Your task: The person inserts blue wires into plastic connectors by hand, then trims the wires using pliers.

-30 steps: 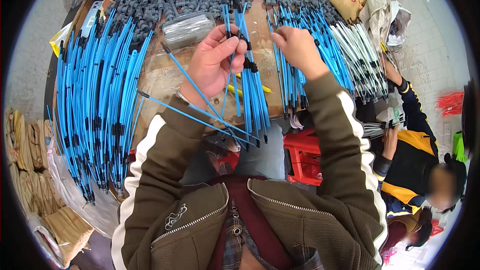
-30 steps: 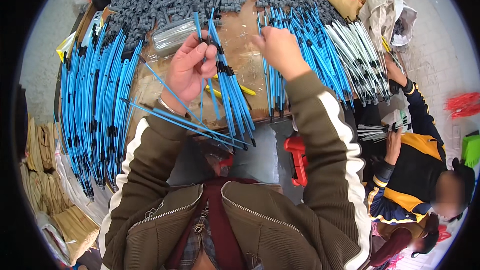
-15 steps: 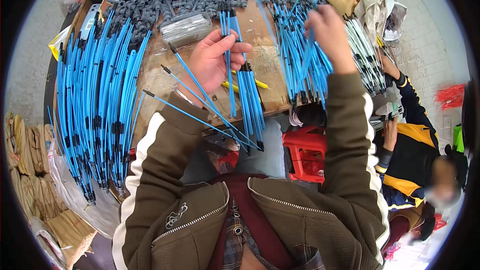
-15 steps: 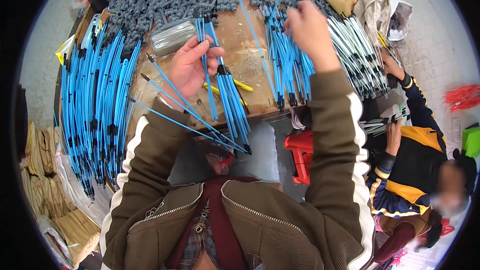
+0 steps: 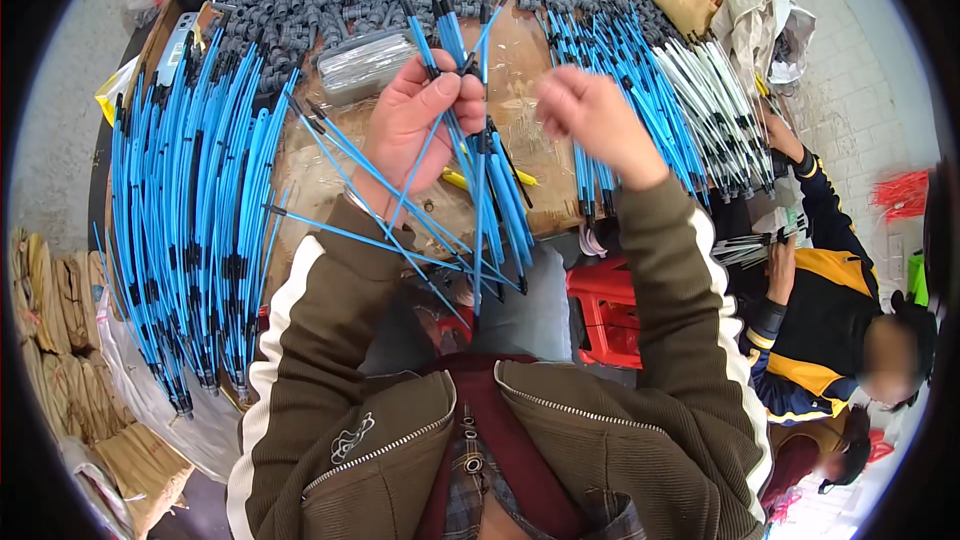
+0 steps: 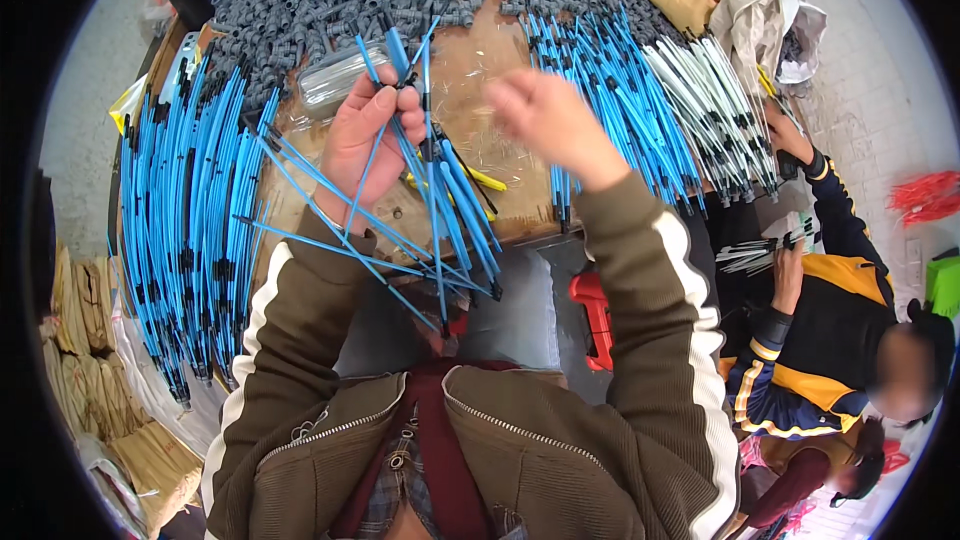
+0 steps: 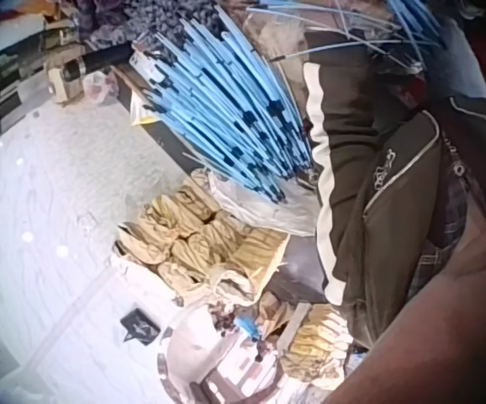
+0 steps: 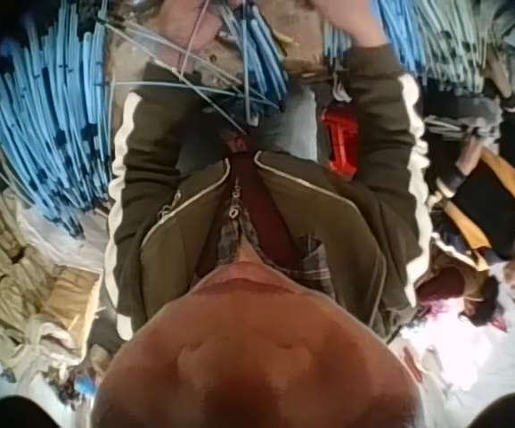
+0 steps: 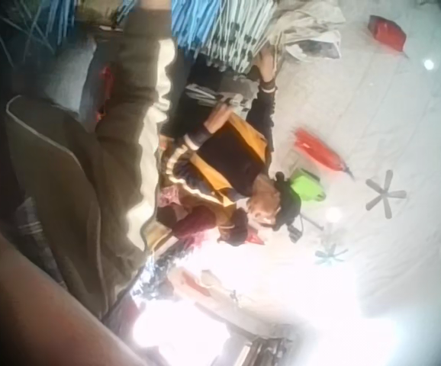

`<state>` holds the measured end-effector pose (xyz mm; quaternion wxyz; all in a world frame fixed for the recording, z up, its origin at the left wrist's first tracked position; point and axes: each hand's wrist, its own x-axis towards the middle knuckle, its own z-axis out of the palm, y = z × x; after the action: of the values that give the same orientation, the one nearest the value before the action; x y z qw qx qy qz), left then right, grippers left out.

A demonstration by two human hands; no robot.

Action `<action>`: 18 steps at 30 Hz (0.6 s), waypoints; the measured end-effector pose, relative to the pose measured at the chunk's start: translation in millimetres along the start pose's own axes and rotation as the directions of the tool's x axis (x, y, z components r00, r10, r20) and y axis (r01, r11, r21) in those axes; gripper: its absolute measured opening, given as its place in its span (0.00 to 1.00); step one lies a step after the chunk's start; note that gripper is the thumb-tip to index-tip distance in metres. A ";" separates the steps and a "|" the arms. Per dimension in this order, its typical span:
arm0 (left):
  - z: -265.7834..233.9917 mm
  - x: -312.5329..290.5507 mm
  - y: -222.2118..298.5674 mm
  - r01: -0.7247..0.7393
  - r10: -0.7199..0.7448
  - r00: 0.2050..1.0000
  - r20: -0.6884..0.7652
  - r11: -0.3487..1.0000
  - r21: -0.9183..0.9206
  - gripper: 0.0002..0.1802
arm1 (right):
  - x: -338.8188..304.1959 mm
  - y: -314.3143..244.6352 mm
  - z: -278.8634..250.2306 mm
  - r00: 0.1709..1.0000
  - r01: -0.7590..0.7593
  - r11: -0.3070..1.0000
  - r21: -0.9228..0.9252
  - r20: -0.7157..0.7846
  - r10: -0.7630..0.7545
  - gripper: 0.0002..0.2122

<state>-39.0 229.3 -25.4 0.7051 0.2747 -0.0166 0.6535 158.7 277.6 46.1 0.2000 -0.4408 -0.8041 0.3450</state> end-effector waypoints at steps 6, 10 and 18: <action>25.5 3.1 -2.1 0.072 -0.057 0.983 -0.172 0.994 0.080 0.10 | 56.6 110.6 -14.4 0.929 -0.295 0.581 -0.759 -0.370 -0.012 0.17; 9.3 -0.2 6.1 0.162 -0.161 0.986 0.033 0.986 -0.030 0.09 | 61.0 86.4 -19.6 0.891 -0.321 0.545 -0.775 -0.441 -0.103 0.12; 12.8 1.7 1.1 0.196 -0.165 0.960 -0.226 0.973 0.122 0.08 | -1.6 -31.1 -84.5 0.923 0.238 0.903 0.359 -0.373 -0.095 0.09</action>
<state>-35.6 225.6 -13.5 0.7379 0.2530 0.1316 0.6117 194.6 296.7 126.4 0.4529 -0.3731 -0.7045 0.3991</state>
